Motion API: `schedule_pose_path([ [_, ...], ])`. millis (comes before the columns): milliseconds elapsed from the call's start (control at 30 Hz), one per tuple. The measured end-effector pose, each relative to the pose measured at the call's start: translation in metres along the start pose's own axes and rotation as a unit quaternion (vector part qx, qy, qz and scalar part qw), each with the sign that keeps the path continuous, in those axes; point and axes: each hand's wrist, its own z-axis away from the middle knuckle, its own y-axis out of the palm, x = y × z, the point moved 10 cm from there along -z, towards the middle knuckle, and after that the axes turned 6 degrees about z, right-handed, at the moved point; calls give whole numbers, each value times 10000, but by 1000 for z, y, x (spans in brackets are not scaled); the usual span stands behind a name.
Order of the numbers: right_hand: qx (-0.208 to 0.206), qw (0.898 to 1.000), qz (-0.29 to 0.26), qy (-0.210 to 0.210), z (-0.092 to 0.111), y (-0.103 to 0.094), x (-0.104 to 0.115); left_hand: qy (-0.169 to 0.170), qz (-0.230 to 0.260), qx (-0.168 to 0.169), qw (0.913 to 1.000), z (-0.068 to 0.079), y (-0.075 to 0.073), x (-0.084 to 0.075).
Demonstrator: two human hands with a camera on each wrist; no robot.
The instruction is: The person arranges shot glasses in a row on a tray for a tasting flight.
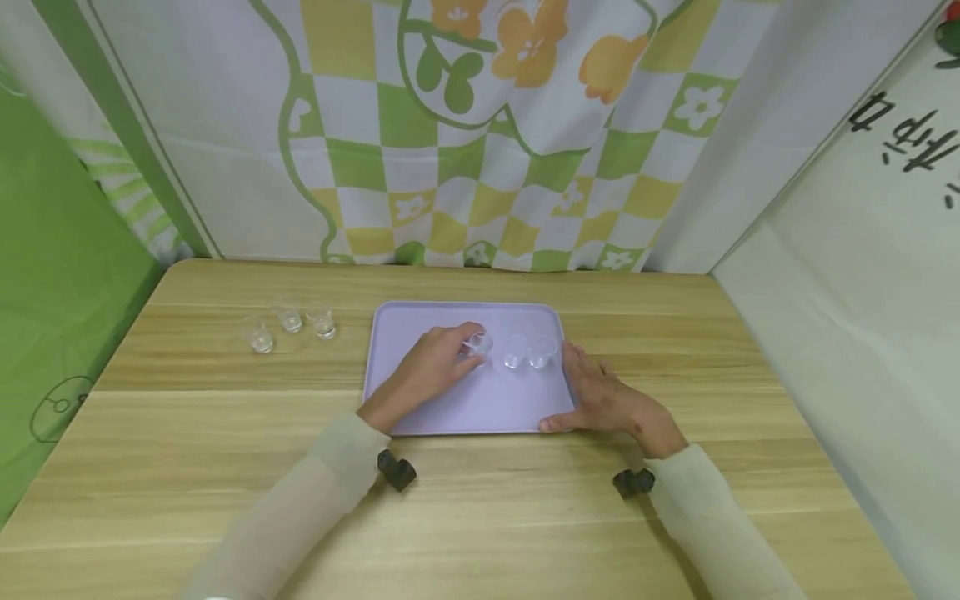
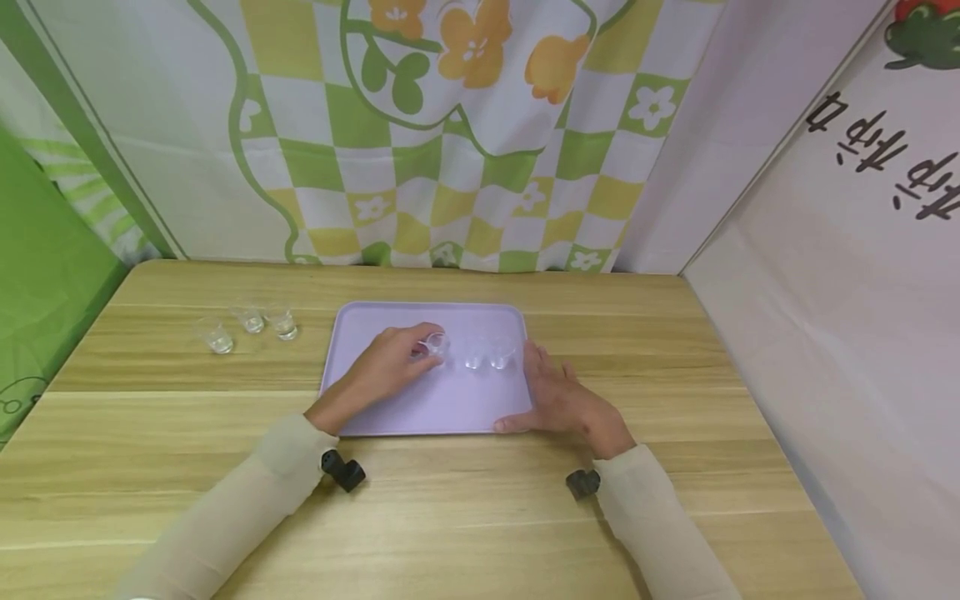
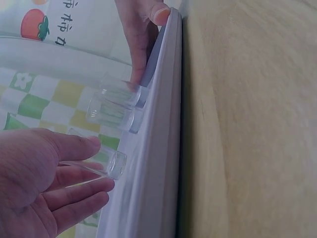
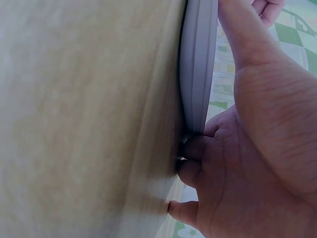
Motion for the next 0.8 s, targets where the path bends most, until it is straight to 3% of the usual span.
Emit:
schedule_pose_path([
  [800,50,10000,24,59,-1,2,-3,15,-153,104,9998,-5,12,-3],
])
